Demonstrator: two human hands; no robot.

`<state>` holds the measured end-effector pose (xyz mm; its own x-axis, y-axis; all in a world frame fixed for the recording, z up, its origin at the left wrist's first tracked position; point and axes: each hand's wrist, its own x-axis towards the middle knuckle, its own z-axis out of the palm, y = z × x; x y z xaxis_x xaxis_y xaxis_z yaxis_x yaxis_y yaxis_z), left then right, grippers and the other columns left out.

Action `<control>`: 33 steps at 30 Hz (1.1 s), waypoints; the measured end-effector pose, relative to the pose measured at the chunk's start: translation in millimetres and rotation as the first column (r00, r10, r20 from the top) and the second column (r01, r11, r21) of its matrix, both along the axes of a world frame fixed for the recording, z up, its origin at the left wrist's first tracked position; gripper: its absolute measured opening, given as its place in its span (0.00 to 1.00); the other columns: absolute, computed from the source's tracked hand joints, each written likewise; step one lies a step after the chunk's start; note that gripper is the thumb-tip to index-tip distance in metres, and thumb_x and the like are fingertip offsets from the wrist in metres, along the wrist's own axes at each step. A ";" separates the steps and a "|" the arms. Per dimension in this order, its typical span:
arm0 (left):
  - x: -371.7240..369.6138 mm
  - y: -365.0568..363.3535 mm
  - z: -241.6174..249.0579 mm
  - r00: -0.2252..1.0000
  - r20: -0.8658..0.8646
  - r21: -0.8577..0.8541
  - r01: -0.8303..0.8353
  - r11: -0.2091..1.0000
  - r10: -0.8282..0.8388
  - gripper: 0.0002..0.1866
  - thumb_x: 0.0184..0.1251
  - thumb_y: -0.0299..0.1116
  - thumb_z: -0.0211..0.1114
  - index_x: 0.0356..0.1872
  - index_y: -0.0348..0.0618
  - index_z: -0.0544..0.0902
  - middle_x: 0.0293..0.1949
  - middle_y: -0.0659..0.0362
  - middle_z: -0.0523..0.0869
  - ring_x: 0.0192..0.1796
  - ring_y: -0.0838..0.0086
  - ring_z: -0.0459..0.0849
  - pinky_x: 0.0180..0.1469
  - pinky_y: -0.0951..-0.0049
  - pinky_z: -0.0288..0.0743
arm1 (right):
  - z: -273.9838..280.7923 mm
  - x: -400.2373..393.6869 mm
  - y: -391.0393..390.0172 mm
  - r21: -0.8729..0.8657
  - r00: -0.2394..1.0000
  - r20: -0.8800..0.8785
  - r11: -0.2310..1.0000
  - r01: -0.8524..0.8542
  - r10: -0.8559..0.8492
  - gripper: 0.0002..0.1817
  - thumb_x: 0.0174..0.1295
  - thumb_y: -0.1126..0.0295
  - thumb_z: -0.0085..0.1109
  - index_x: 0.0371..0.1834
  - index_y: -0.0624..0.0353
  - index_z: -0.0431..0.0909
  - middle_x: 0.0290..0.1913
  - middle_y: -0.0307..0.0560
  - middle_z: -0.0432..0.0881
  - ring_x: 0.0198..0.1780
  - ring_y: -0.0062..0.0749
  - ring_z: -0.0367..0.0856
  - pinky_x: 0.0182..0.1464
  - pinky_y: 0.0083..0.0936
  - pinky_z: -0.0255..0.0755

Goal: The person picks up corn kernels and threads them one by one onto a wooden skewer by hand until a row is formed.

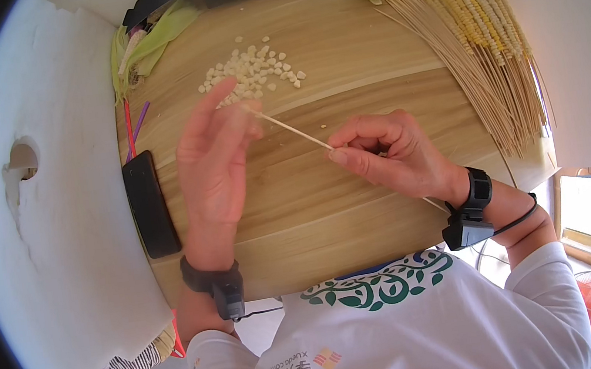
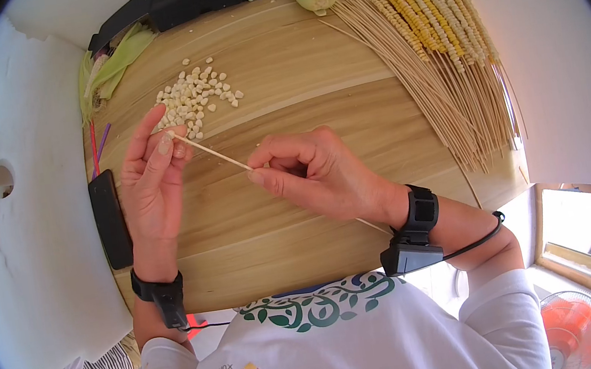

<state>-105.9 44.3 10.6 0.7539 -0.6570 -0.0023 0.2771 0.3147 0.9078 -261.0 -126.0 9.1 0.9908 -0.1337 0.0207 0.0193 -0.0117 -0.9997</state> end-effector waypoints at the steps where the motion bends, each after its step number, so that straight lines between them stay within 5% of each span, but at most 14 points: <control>1: -0.1 0.0 0.1 1.000 0.009 0.004 0.007 1.000 -0.007 0.23 0.66 0.22 0.60 0.62 0.33 0.70 0.43 0.54 0.86 0.38 0.81 0.77 0.48 0.77 0.72 | 0.1 0.0 -0.2 0.002 1.000 0.000 1.000 -0.004 0.004 0.06 0.67 0.72 0.56 0.39 0.63 0.78 0.18 0.28 0.66 0.21 0.09 0.57 0.22 0.14 0.50; 5: -8.5 -2.9 -0.6 0.997 0.069 0.075 0.025 0.997 -0.030 0.23 0.66 0.23 0.61 0.62 0.33 0.70 0.43 0.53 0.86 0.39 0.80 0.79 0.49 0.77 0.73 | 2.6 0.5 0.0 0.030 1.000 -0.019 0.999 0.011 -0.010 0.06 0.67 0.72 0.56 0.41 0.63 0.78 0.18 0.28 0.67 0.21 0.08 0.58 0.22 0.13 0.52; 13: -14.5 -9.1 0.5 0.994 -0.105 0.026 0.042 0.999 -0.039 0.20 0.71 0.30 0.57 0.61 0.33 0.72 0.46 0.54 0.84 0.41 0.79 0.79 0.48 0.76 0.74 | 3.7 1.6 -4.5 0.220 0.994 -0.109 0.975 0.022 0.002 0.08 0.69 0.69 0.55 0.41 0.63 0.78 0.22 0.27 0.69 0.23 0.07 0.61 0.23 0.12 0.54; 19: -11.2 -6.0 -6.7 0.989 -0.118 -0.008 0.086 0.996 -0.086 0.13 0.71 0.32 0.57 0.49 0.34 0.79 0.37 0.59 0.82 0.37 0.78 0.76 0.42 0.74 0.71 | 1.2 3.1 -4.9 0.212 0.998 -0.061 0.977 0.001 0.012 0.07 0.69 0.70 0.55 0.41 0.63 0.78 0.21 0.28 0.70 0.22 0.07 0.63 0.23 0.12 0.56; 33: -8.0 -2.8 -8.5 0.981 -0.153 -0.049 0.112 0.993 -0.118 0.11 0.70 0.29 0.58 0.46 0.31 0.79 0.32 0.59 0.81 0.35 0.76 0.75 0.41 0.75 0.71 | -4.0 3.8 -2.1 0.173 0.997 -0.078 0.985 0.001 0.013 0.06 0.66 0.69 0.59 0.38 0.61 0.78 0.20 0.26 0.70 0.21 0.06 0.63 0.22 0.10 0.55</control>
<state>-113.9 41.5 2.1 0.6658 -0.7412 -0.0855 0.4503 0.3078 0.8382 -257.2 -128.1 5.1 0.9892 -0.1225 -0.0803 -0.0601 0.1607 -0.9852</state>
